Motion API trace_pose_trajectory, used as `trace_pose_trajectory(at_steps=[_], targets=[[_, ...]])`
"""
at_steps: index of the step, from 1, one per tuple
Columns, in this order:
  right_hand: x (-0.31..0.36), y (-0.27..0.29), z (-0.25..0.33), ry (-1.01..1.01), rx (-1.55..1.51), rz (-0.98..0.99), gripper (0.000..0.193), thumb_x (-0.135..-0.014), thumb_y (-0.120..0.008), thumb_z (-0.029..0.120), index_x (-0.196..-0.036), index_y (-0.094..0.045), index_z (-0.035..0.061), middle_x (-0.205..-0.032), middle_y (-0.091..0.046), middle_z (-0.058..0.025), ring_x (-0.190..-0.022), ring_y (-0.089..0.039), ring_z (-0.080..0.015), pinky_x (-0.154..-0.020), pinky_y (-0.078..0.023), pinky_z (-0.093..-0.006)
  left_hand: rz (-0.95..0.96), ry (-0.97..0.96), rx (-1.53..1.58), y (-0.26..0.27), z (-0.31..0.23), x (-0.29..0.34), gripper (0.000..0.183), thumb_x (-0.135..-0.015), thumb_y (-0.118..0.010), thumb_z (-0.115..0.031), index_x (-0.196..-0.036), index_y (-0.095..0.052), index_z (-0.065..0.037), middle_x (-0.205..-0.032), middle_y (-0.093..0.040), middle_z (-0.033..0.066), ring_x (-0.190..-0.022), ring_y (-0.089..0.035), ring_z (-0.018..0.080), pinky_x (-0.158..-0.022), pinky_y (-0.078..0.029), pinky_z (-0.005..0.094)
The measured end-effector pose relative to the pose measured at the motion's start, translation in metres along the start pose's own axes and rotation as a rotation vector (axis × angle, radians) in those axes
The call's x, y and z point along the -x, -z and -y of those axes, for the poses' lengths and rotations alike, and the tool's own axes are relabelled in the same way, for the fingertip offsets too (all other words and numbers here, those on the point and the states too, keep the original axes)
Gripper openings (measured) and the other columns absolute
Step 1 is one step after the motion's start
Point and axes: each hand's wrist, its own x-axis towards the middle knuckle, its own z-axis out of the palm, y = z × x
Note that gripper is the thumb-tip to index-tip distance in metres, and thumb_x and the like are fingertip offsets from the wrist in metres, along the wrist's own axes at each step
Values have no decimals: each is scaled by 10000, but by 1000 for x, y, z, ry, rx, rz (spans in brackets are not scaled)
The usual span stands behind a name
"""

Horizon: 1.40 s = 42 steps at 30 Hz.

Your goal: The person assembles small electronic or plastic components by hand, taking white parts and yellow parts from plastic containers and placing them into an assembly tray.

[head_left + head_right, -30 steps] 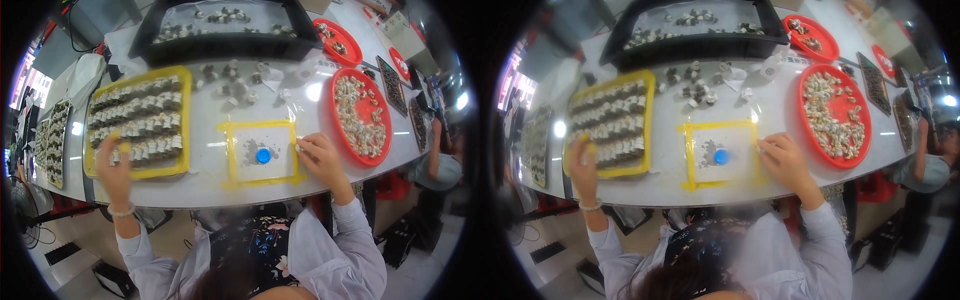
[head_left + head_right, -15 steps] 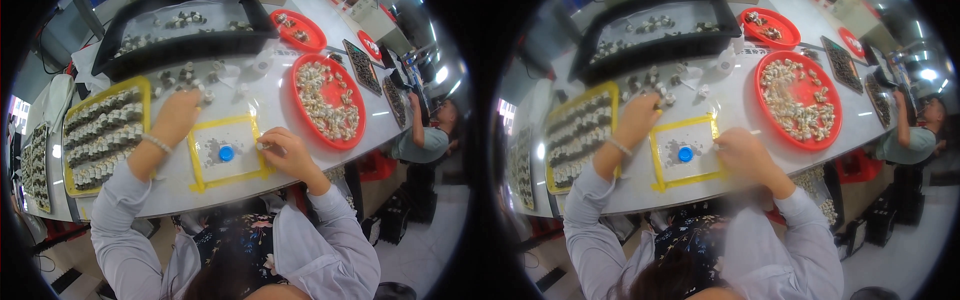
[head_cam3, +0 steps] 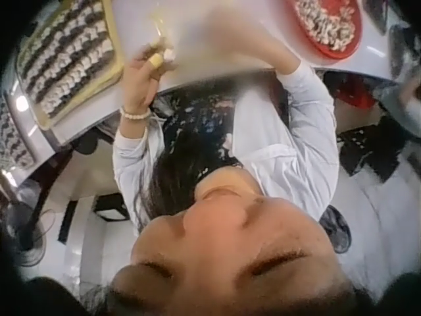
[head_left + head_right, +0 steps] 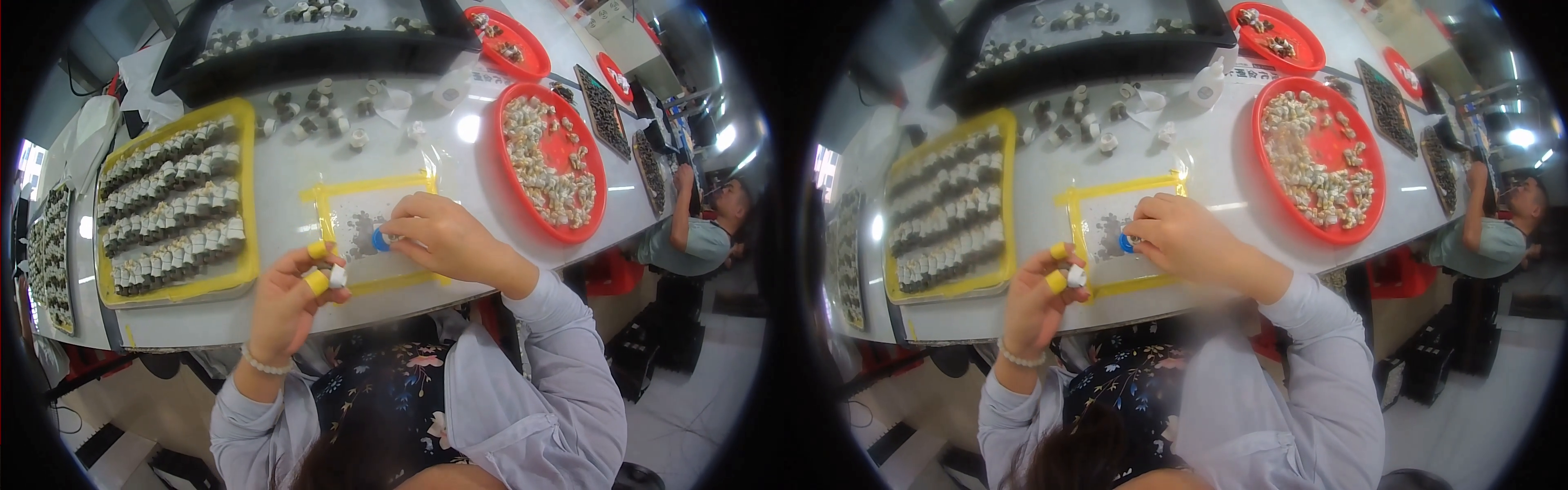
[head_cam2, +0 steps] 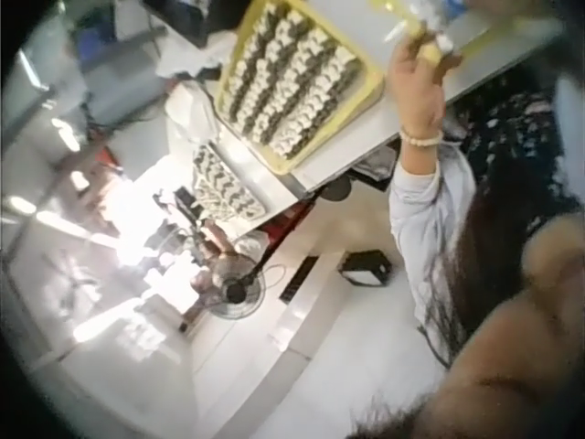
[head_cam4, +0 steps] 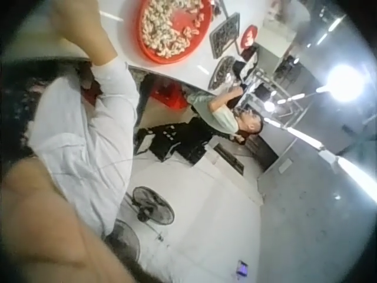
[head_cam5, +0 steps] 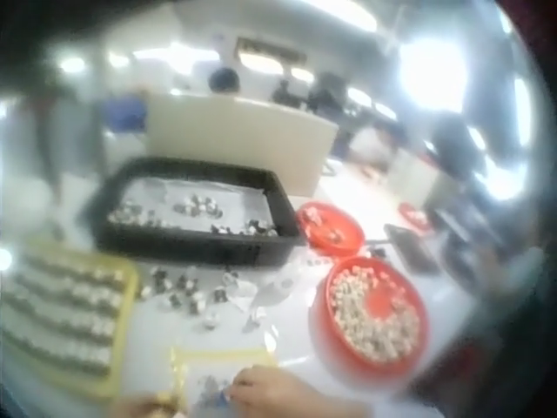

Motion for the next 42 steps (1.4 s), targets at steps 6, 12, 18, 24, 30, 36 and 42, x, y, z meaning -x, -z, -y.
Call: trace_pose_trajectory(at_steps=[6,12,18,24,30,36,42], targets=[[-5,-3,4,13,97,35,185,-703,-655,56,-884,-636,20,-815,-563,-103,-753,-560,-278,-668,-467,-353,-27,-12,135,-11,24,5,277,-830,-557,25,-1106,-528,25,-1068,-570,119,-943,-587,208,-837,-518,363],[-2,-1,7,-55,-14,-25,205,-708,-669,52,-910,-647,28,-839,-582,-99,-754,-571,-262,-647,-474,-335,-59,-71,154,-19,34,-1,293,-800,-579,63,-1089,-539,32,-1074,-571,113,-960,-579,221,-906,-480,396],[0,-1,9,-87,-43,-69,217,-709,-675,47,-925,-652,42,-834,-589,-94,-739,-570,-256,-639,-474,-328,-20,-95,187,-13,43,-2,303,-786,-601,63,-1083,-545,33,-1039,-588,118,-911,-597,212,-834,-516,366],[0,3,14,-198,-204,-93,257,-700,-693,15,-953,-653,31,-864,-613,-95,-768,-600,-225,-663,-478,-296,-31,-128,120,-17,46,-4,260,-795,-601,55,-1047,-544,23,-1006,-602,116,-902,-608,211,-793,-535,375],[-1,8,26,-210,-480,-29,270,-689,-695,-16,-953,-651,16,-881,-638,-106,-807,-622,-222,-705,-482,-282,-22,-130,108,-15,47,-4,242,-799,-597,54,-1032,-538,23,-1027,-601,127,-940,-603,220,-808,-532,402],[2,1,26,-202,-514,-14,277,-686,-697,-19,-957,-656,21,-874,-637,-104,-790,-625,-226,-697,-487,-284,-65,-154,98,-18,48,-3,261,-792,-623,4,-1036,-533,14,-945,-632,155,-778,-638,253,-715,-524,334],[3,-1,27,-194,-445,39,273,-685,-695,-23,-954,-659,11,-844,-629,-105,-740,-621,-215,-648,-489,-278,-126,-192,-14,-24,49,0,207,-789,-633,-3,-981,-562,23,-901,-634,150,-747,-633,245,-692,-529,338]])
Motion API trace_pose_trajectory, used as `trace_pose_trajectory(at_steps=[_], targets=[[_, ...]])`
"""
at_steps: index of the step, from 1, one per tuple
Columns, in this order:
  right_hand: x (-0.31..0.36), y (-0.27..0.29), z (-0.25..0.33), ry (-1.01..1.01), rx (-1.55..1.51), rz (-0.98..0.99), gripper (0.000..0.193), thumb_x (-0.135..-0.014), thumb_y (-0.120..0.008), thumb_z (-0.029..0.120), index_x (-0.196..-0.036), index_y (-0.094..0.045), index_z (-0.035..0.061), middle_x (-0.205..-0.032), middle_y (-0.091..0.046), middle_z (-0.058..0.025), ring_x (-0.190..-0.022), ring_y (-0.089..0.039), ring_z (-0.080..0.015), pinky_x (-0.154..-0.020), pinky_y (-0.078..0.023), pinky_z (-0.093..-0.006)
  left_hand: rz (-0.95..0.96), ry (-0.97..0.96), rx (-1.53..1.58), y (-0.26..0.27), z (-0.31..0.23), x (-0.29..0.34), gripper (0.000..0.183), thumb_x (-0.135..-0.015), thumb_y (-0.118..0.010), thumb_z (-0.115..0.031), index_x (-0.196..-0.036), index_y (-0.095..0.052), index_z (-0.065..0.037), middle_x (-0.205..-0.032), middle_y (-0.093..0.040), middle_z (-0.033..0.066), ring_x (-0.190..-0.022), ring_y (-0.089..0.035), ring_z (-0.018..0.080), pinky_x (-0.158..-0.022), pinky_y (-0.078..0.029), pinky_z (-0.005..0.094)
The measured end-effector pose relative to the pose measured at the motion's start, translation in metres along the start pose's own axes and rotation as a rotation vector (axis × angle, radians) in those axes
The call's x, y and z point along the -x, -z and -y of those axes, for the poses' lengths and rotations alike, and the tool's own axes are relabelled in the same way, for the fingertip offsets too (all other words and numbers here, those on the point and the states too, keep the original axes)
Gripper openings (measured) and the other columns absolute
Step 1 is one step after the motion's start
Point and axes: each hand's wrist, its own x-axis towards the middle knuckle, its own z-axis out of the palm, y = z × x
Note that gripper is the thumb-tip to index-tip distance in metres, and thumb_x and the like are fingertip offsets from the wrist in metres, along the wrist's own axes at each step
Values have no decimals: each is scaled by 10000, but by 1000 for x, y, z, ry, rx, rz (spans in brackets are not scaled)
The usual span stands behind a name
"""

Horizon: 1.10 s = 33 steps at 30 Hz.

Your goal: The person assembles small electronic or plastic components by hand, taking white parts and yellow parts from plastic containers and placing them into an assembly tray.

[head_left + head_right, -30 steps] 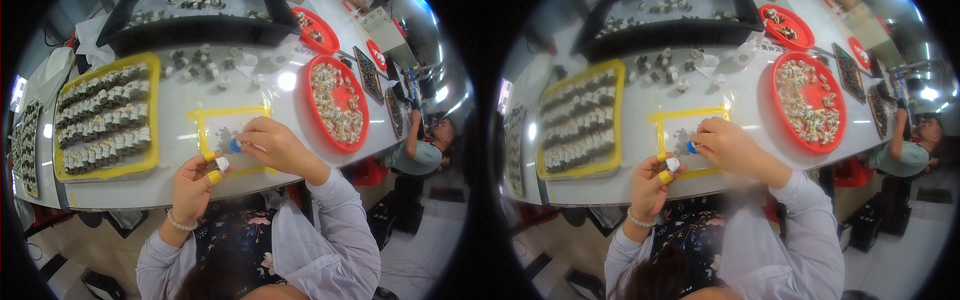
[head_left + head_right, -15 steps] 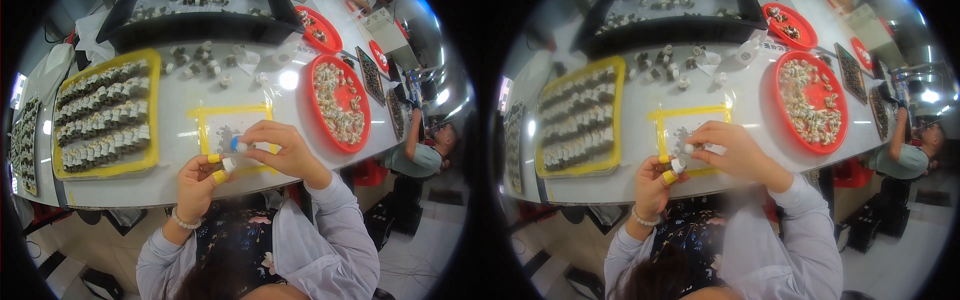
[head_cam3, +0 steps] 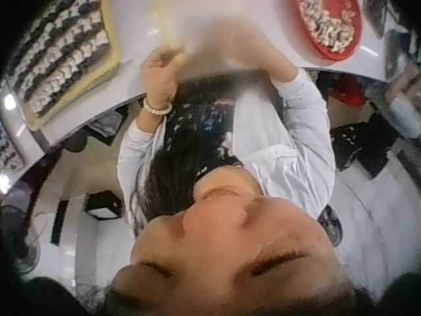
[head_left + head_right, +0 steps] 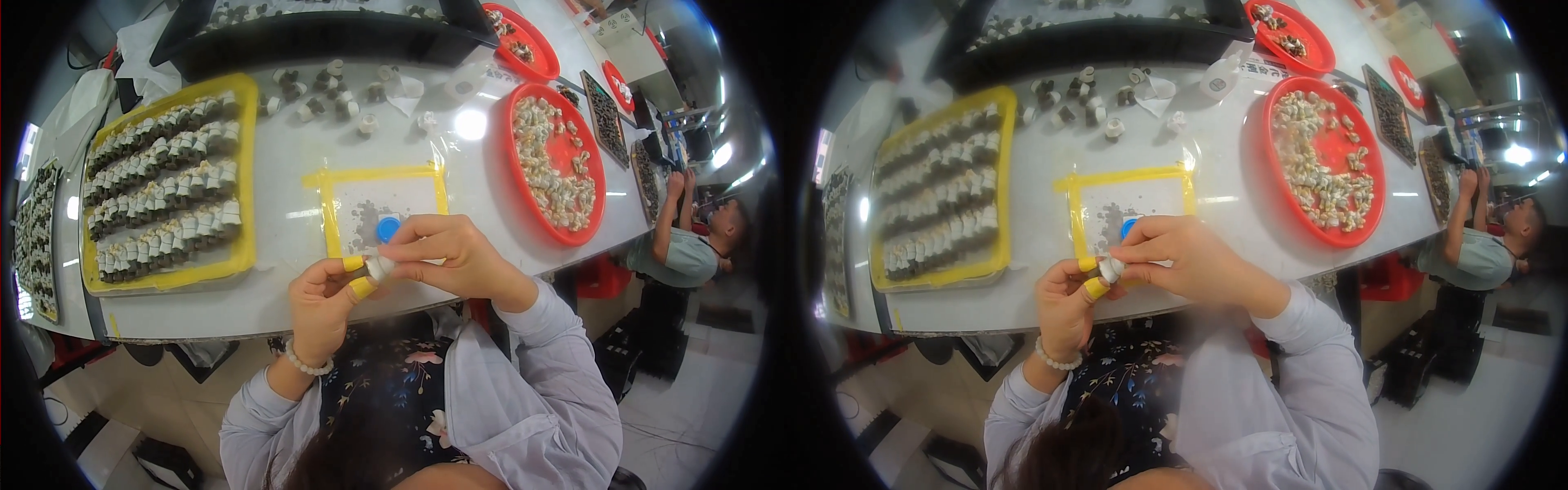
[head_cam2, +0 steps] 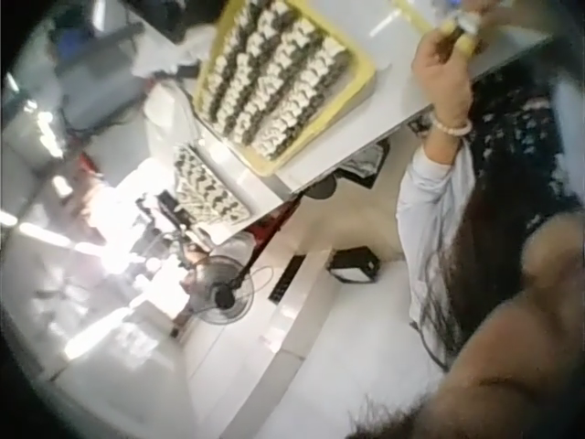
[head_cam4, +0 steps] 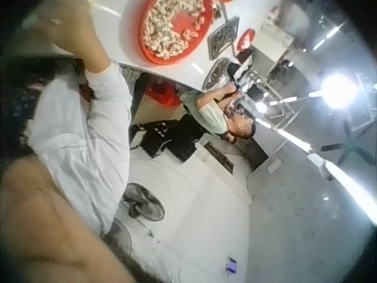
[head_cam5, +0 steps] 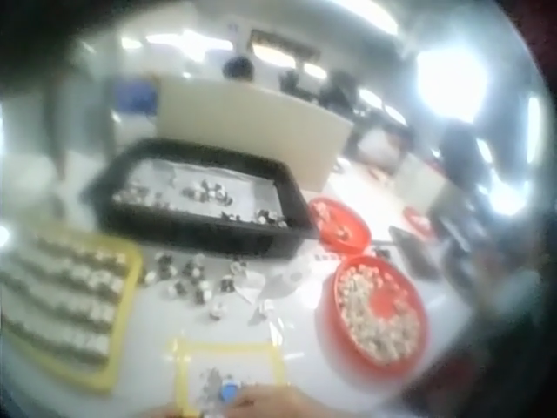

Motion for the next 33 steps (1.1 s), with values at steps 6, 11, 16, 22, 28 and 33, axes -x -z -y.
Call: trace_pose_trajectory(at_steps=[6,11,16,22,28,33], targets=[[4,2,-6,105,40,-12,260,-711,-687,20,-969,-660,27,-836,-621,-100,-731,-616,-229,-637,-486,-279,83,20,-35,6,6,-3,181,-794,-606,54,-969,-561,47,-950,-627,146,-809,-635,225,-678,-548,334],[14,9,-7,95,53,-8,251,-723,-681,56,-970,-653,24,-860,-620,-96,-738,-614,-223,-655,-486,-286,12,3,-119,-1,1,1,194,-797,-606,16,-980,-548,-3,-931,-622,120,-768,-607,207,-663,-521,322],[50,79,-30,-71,324,-394,191,-739,-669,66,-927,-655,35,-863,-630,-99,-773,-613,-205,-677,-484,-294,116,-8,-75,2,3,-4,234,-786,-581,81,-990,-494,5,-996,-585,116,-893,-601,204,-731,-544,374],[112,207,-105,-472,899,-822,249,-738,-627,160,-941,-644,17,-859,-624,-173,-808,-595,-335,-739,-467,-404,160,-38,-150,3,1,-8,256,-767,-604,51,-995,-507,-14,-953,-601,110,-822,-597,211,-737,-498,339],[93,212,-143,-755,924,-617,219,-798,-516,114,-967,-618,20,-795,-610,-203,-723,-601,-312,-652,-446,-432,49,-100,-100,16,-15,10,290,-745,-611,85,-1015,-542,2,-987,-608,116,-892,-600,218,-774,-515,362],[104,196,-119,-366,553,-845,191,-847,-581,127,-994,-608,8,-828,-608,-68,-759,-563,-142,-686,-463,-270,-335,-546,-327,73,-89,21,275,-775,-584,92,-1038,-527,35,-961,-613,90,-904,-589,160,-808,-479,272]])
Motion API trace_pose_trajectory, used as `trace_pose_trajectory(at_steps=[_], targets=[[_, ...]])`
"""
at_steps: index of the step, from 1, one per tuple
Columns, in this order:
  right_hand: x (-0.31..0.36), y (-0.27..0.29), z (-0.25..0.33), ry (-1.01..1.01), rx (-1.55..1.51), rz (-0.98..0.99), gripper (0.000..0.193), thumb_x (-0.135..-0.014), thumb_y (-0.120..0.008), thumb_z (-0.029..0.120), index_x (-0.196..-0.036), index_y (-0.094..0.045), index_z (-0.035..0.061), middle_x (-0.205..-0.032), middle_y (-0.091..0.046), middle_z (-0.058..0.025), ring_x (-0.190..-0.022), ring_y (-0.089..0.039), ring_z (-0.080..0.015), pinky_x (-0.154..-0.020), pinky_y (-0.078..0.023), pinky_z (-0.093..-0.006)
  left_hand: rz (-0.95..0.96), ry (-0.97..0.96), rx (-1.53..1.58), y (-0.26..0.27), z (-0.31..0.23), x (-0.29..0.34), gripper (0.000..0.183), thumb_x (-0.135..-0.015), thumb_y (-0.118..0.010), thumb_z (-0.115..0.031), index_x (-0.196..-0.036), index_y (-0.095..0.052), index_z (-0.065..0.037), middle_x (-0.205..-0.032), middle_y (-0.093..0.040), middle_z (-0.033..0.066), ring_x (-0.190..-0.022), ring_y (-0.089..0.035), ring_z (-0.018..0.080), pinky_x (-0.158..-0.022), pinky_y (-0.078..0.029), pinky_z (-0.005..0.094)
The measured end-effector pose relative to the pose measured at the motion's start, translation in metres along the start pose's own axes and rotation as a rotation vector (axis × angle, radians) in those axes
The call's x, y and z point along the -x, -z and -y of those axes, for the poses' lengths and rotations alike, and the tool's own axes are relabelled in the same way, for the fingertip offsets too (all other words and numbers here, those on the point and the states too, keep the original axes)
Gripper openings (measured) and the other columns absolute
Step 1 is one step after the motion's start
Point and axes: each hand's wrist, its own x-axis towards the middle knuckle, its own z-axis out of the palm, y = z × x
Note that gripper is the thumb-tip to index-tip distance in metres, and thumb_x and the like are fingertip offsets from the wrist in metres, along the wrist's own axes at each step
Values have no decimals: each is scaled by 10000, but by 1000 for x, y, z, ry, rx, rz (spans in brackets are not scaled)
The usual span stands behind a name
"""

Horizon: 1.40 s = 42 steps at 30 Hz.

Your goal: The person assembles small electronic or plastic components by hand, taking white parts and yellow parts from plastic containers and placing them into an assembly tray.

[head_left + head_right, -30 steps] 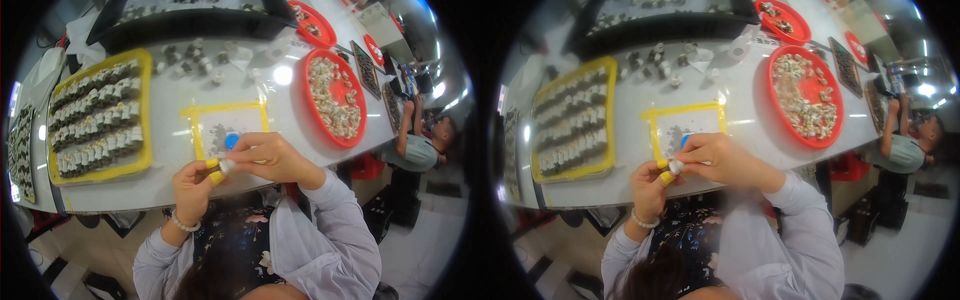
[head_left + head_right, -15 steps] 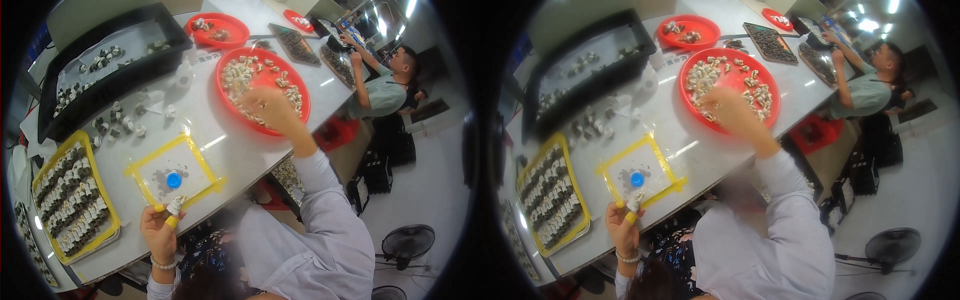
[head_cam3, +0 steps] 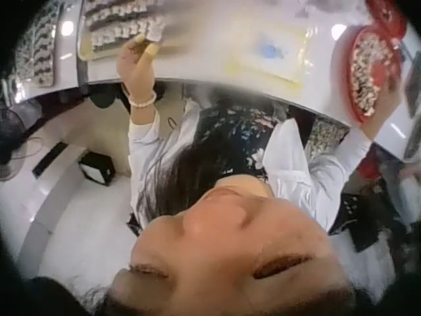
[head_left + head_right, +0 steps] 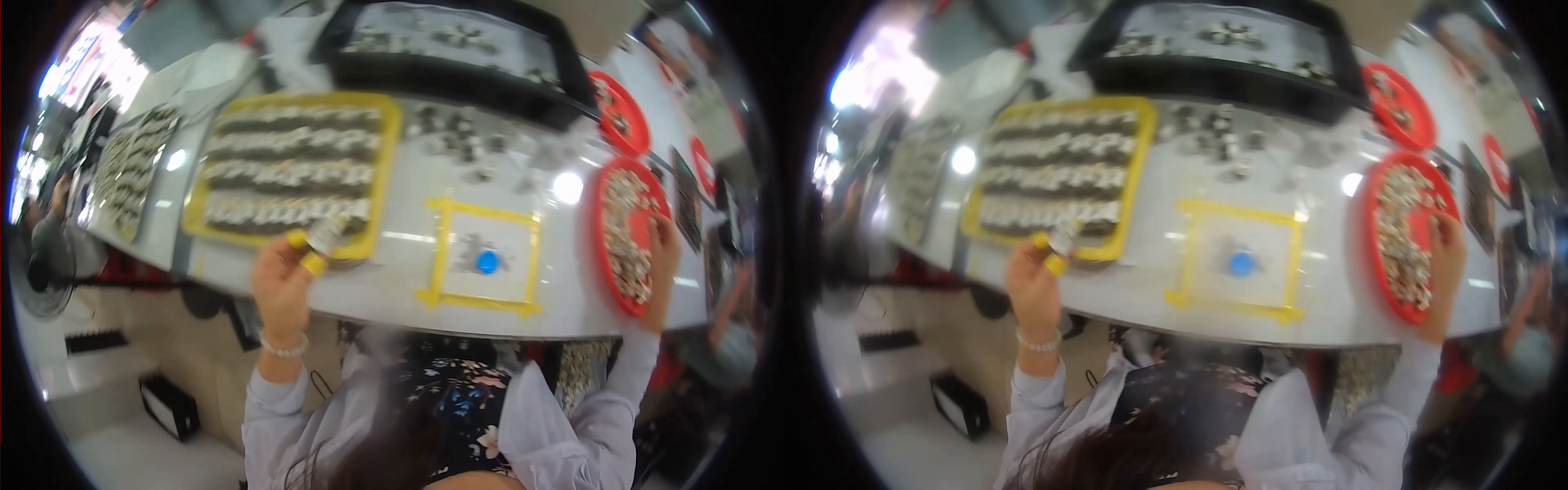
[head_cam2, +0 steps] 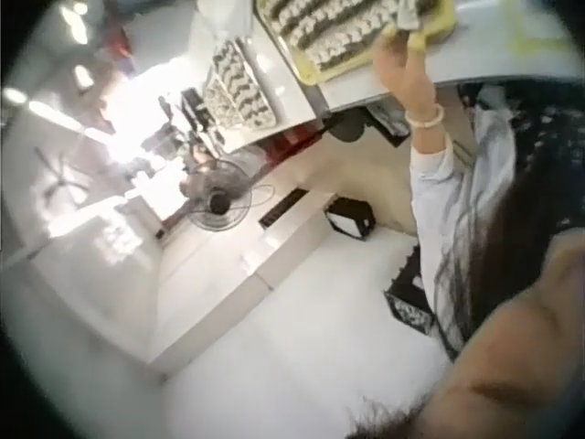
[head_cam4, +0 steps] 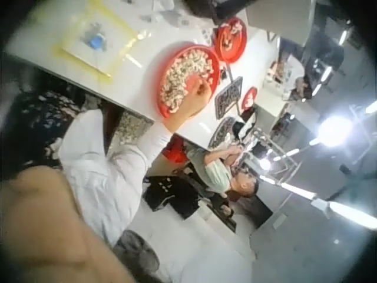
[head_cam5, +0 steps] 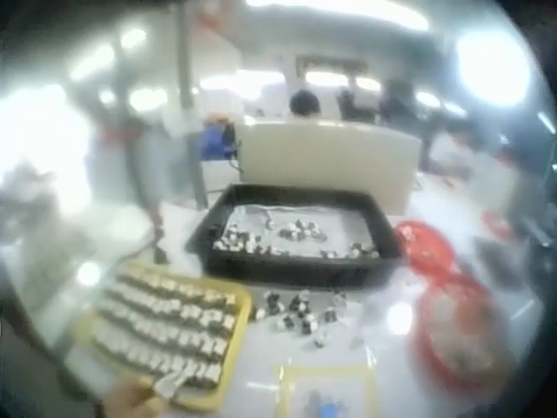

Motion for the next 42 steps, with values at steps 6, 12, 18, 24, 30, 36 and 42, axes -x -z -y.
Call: trace_pose_trajectory(at_steps=[6,12,18,24,30,36,42], targets=[[59,-54,124,213,-281,267,232,-753,-645,-8,-977,-587,-12,-860,-569,-31,-764,-531,-94,-669,-433,-208,-446,-344,-854,137,-54,-52,221,-795,-597,27,-1014,-578,32,-950,-629,74,-824,-586,116,-740,-459,226],[76,-82,153,335,-130,351,232,-688,-646,-47,-917,-621,-21,-814,-542,-85,-718,-538,-179,-624,-433,-266,-378,-217,-1046,203,-36,-87,226,-751,-592,-35,-971,-593,17,-890,-641,96,-806,-593,170,-728,-445,278],[90,-97,144,521,53,218,249,-718,-645,-8,-966,-629,4,-860,-574,-116,-754,-558,-249,-632,-461,-321,-356,-181,-1456,205,-30,-94,246,-735,-620,-101,-944,-586,26,-866,-619,148,-809,-574,272,-764,-432,344],[94,-94,146,632,94,236,242,-723,-621,2,-965,-628,13,-912,-601,-113,-784,-564,-274,-664,-464,-355,-292,-158,-1420,210,-38,-91,228,-756,-619,-92,-953,-583,18,-856,-622,126,-806,-577,258,-758,-434,335],[99,-92,140,513,-30,267,240,-721,-623,-8,-960,-630,7,-903,-607,-110,-796,-563,-269,-676,-462,-339,-302,-190,-1502,209,-30,-99,285,-761,-607,-69,-1024,-555,30,-881,-624,112,-824,-585,219,-768,-434,315],[97,-91,131,528,-62,272,253,-698,-655,2,-950,-634,9,-888,-605,-101,-789,-564,-246,-655,-465,-321,-81,-22,-1444,205,-53,-103,263,-758,-568,-52,-995,-540,58,-836,-604,111,-796,-569,210,-767,-433,307],[102,-93,141,512,-202,308,256,-677,-682,22,-929,-638,14,-865,-599,-100,-773,-565,-246,-651,-466,-325,36,-242,-1104,86,-50,-95,307,-776,-576,-35,-1078,-566,16,-1020,-586,89,-883,-561,165,-784,-452,286]])
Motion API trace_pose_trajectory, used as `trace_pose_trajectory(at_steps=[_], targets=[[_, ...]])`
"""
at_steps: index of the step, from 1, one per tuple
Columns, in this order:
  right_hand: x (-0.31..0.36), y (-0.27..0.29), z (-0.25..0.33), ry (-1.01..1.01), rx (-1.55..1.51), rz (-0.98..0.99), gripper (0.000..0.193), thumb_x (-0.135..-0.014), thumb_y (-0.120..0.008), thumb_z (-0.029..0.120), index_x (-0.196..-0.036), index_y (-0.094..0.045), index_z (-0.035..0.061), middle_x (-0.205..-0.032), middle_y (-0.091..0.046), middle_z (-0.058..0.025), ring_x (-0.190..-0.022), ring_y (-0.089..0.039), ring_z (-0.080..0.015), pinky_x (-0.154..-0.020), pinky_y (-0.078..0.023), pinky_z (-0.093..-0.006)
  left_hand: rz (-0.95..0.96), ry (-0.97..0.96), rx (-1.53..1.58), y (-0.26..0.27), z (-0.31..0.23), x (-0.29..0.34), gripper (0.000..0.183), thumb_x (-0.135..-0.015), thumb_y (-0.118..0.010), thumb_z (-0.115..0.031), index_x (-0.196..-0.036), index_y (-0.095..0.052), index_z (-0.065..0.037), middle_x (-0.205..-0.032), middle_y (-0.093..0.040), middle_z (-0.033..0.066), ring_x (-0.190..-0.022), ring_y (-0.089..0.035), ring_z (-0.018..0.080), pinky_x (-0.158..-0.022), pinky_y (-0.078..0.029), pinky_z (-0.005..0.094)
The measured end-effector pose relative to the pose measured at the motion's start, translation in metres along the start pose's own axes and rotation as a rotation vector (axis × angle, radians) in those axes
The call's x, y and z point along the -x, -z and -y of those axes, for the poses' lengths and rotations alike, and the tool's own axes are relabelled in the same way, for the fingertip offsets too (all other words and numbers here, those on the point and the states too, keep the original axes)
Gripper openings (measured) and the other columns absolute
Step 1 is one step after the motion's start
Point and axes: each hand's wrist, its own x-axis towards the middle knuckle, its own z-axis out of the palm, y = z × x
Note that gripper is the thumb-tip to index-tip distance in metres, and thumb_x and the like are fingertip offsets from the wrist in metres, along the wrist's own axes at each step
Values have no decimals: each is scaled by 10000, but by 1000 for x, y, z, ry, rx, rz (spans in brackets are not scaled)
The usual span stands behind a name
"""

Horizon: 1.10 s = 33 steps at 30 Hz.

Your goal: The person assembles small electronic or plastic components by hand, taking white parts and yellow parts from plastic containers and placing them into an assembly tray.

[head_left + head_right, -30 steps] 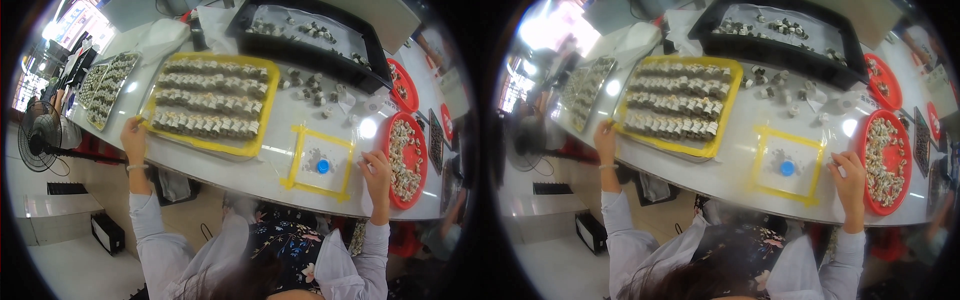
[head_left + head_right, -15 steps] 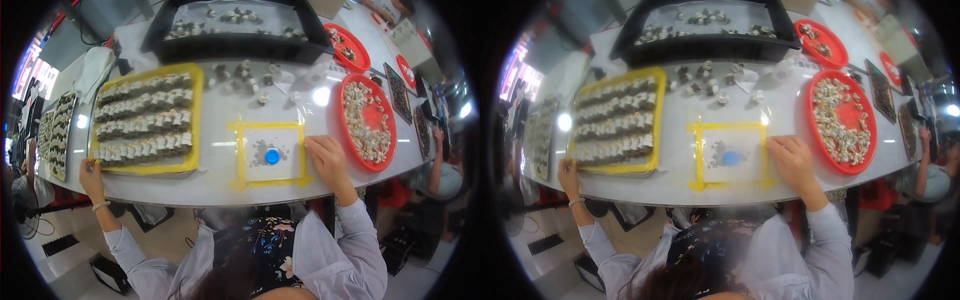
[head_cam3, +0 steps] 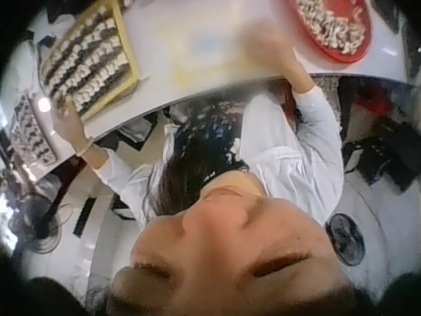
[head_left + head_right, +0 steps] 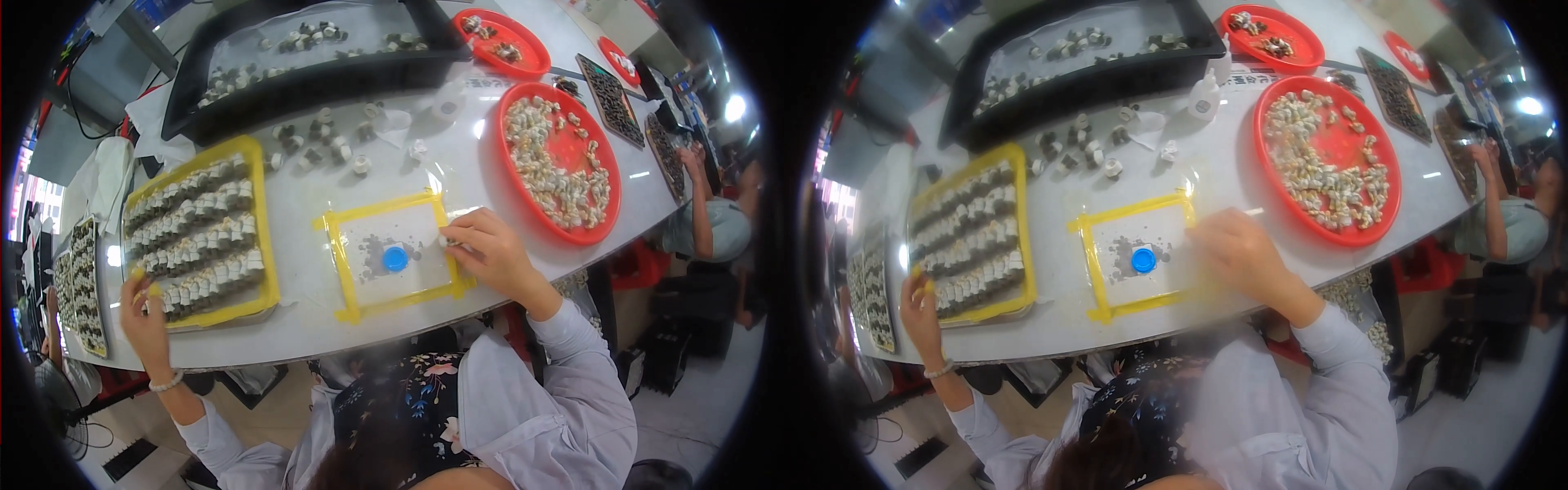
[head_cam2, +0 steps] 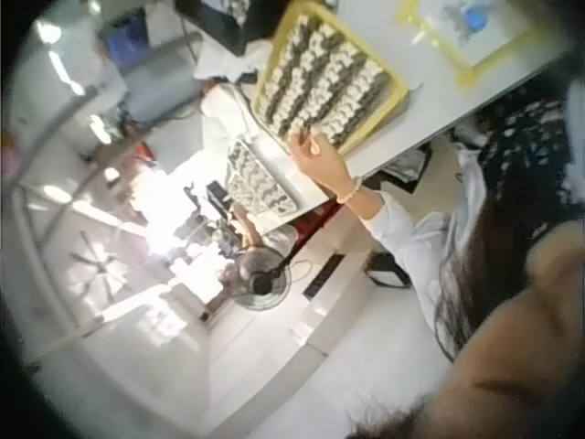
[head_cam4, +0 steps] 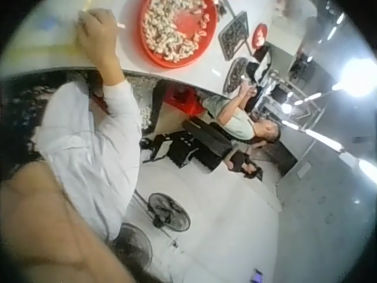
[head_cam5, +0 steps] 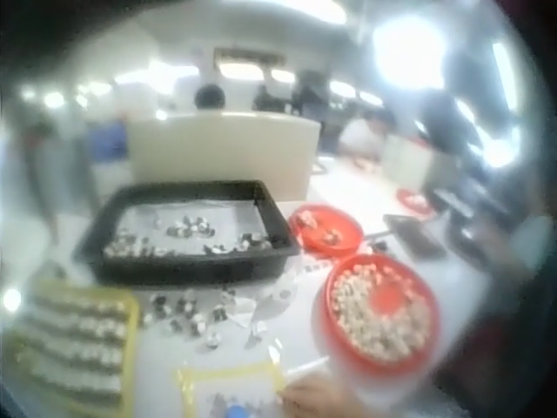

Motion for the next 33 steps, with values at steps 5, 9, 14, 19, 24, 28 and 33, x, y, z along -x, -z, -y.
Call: trace_pose_trajectory(at_steps=[5,9,14,19,24,28,33], targets=[[-4,-4,-1,131,47,22,254,-664,-691,30,-915,-648,36,-851,-597,-87,-746,-564,-237,-638,-467,-337,521,-313,168,-117,-148,-11,397,-712,-672,-88,-1080,-558,9,-876,-603,116,-727,-575,199,-634,-471,298],[5,-6,-3,175,111,-46,174,-719,-641,77,-892,-643,50,-826,-592,-93,-727,-570,-245,-623,-467,-345,573,-510,137,-191,-180,-29,348,-731,-638,-131,-1040,-550,2,-722,-600,155,-619,-577,305,-559,-440,379],[15,-24,-17,199,14,-117,157,-689,-583,101,-835,-599,48,-788,-548,-87,-762,-526,-270,-645,-430,-367,574,-671,33,-231,-168,-40,216,-756,-578,-113,-945,-548,-14,-674,-575,193,-590,-555,344,-542,-419,403],[17,-20,-8,176,59,-113,157,-683,-592,109,-831,-604,58,-794,-536,-57,-789,-511,-229,-665,-414,-340,640,-556,-71,-215,-160,-34,263,-816,-531,-90,-1051,-461,5,-736,-579,166,-612,-563,274,-544,-428,338],[16,-11,-7,118,110,-29,172,-682,-601,121,-842,-612,58,-803,-529,-46,-815,-501,-203,-676,-403,-320,803,-199,589,-173,-170,3,264,-862,-553,-137,-1082,-467,-19,-892,-564,73,-682,-555,147,-563,-436,250],[9,-10,0,115,76,-30,49,-670,-578,101,-692,-594,60,-752,-527,-72,-775,-516,-247,-655,-418,-347,724,-66,979,-130,-156,41,160,-855,-586,-55,-958,-483,10,-889,-623,153,-696,-609,181,-648,-533,297],[3,-18,-6,116,63,118,137,-675,-576,92,-805,-582,47,-803,-530,-94,-808,-525,-261,-696,-445,-350,594,257,1272,-132,-114,93,345,-874,-567,-183,-1158,-466,-16,-911,-540,58,-750,-530,112,-576,-425,207]])
